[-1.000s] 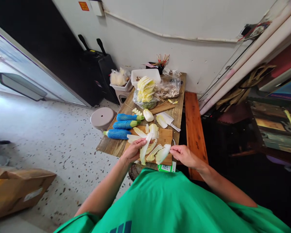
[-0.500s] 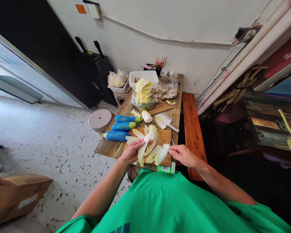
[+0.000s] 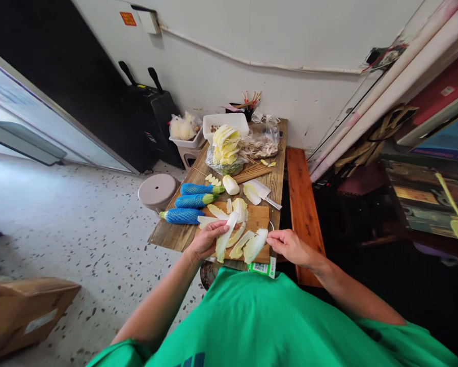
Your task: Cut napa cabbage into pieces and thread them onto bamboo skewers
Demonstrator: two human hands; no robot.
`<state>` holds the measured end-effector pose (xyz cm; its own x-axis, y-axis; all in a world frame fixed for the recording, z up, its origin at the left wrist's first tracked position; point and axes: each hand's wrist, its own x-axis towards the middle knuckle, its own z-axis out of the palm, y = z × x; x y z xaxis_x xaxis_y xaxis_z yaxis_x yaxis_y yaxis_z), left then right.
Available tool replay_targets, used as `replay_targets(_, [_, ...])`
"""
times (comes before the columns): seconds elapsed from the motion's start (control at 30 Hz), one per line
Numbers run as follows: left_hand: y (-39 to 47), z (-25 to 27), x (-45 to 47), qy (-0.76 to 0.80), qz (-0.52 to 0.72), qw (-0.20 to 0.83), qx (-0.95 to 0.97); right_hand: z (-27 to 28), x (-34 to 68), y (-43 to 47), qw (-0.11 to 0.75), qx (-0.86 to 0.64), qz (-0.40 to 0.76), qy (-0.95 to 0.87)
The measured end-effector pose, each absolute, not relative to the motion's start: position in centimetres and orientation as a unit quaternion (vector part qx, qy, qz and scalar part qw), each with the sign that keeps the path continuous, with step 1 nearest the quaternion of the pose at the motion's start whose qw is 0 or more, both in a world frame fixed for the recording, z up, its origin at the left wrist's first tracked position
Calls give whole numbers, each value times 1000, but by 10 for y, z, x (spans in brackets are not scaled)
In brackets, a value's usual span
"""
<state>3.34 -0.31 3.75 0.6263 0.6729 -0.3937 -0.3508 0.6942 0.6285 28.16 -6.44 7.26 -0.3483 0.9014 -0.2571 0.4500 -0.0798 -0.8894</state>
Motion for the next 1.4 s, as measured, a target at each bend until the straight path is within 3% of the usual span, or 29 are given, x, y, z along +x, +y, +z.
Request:
replay_targets(0.43, [-4, 50, 38, 334, 235, 863, 299, 76, 289, -71, 229, -488, 610, -580])
replay_targets(0.7, [-6, 57, 46, 309, 214, 870, 319, 80, 291, -69, 231, -482, 604, -592])
replay_targets(0.97, [-13, 73, 53, 337, 281, 826, 353, 90, 288, -66, 255, -482, 578, -607])
replay_targets(1.4, [-23, 86, 55, 370, 226, 808, 400, 94, 291, -79, 247, -480, 567, -622])
